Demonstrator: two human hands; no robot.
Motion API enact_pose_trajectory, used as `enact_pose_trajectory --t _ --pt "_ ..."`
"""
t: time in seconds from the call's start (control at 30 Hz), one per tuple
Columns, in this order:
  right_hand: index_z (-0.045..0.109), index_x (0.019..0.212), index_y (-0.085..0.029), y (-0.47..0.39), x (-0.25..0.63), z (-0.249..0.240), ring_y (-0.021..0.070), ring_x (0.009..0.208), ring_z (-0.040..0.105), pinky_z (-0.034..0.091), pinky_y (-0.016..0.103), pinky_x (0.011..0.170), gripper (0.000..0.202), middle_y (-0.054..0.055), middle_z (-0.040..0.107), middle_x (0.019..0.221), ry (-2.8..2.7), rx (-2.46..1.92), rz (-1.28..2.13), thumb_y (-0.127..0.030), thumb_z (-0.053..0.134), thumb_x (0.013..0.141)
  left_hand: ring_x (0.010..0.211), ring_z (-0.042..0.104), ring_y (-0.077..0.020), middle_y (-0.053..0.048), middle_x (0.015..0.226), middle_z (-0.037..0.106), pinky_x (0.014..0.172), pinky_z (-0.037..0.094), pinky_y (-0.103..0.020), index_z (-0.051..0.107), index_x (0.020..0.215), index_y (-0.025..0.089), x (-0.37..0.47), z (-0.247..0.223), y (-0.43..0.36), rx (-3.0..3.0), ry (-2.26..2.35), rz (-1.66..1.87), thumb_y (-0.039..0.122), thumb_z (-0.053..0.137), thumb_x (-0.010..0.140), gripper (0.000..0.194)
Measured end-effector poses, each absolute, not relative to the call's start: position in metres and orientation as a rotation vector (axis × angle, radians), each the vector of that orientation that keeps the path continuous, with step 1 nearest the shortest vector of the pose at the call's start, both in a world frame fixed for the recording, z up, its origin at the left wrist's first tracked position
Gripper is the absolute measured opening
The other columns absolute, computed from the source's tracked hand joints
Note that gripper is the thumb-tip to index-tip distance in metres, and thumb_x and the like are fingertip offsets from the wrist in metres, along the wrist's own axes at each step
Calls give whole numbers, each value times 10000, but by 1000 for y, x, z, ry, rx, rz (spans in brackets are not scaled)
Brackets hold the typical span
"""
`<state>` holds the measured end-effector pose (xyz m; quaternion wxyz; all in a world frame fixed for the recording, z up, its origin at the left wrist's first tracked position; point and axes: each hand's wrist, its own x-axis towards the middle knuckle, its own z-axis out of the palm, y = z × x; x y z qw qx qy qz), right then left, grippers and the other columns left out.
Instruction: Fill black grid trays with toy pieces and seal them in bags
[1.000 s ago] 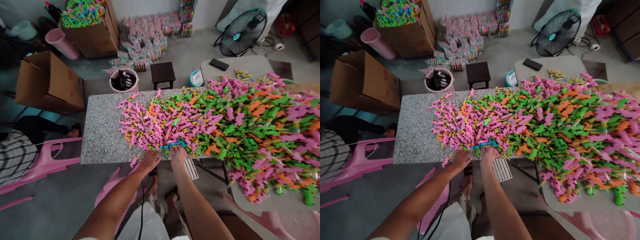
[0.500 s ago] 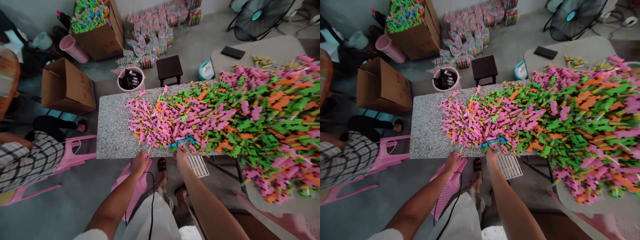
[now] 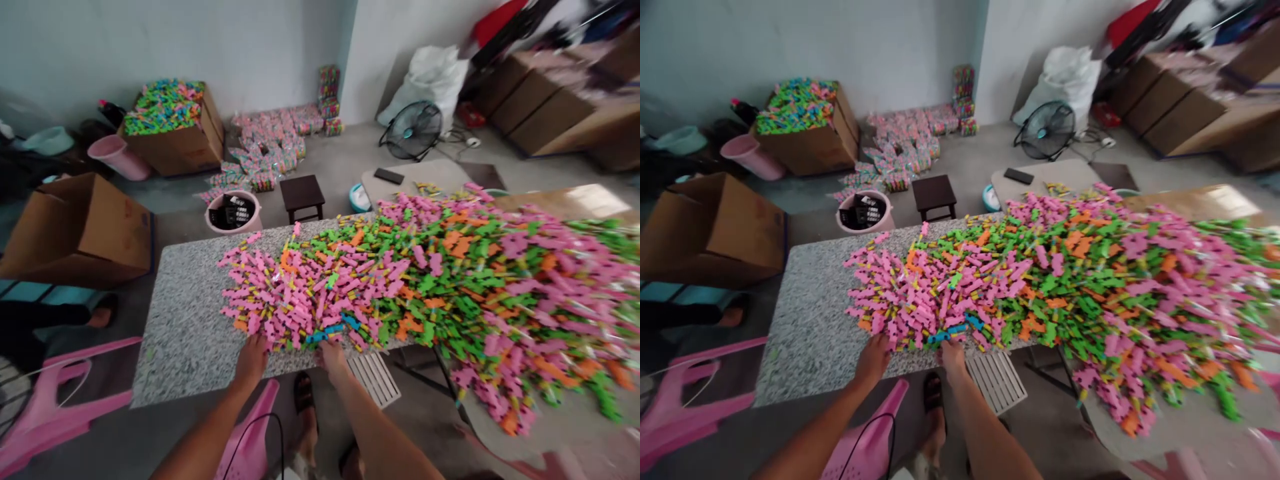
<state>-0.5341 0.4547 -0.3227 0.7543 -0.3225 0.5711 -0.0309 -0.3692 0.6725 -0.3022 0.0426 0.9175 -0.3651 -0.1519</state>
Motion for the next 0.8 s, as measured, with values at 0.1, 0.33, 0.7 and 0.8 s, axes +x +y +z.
enact_pose_trajectory --t 0.1,0.33,0.7,0.8 --pt "584 812 -191 453 -549 -323 141 539 574 424 206 466 101 -21 570 623 1271 -712 -23 -213 668 760 1334 553 -302 -154 1396 615 1181 449 -424 650 1299 156 -377 -307 682 2796 -1091 -330 163 531 912 405" --pt "603 852 -169 455 -618 -306 169 577 625 482 248 510 48 38 631 744 1299 -621 1 -204 621 825 1172 677 -333 -164 1141 730 1106 516 -432 654 1068 195 -393 -311 744 2935 -743 -328 334 476 894 286" --pt "619 1144 -124 430 -665 -295 186 961 583 473 284 756 263 90 628 1129 1155 -617 7 -277 618 931 1279 676 -336 -227 1325 709 1108 512 -383 643 1162 118 -495 -196 804 3022 -21 -499 384 474 888 417" --pt "641 1107 -84 428 -663 -292 178 930 564 466 312 792 259 93 631 1063 1108 -654 97 -250 640 908 1272 678 -341 -227 1339 694 1119 516 -407 624 1215 110 -546 -187 817 2967 -138 -462 445 441 897 497"
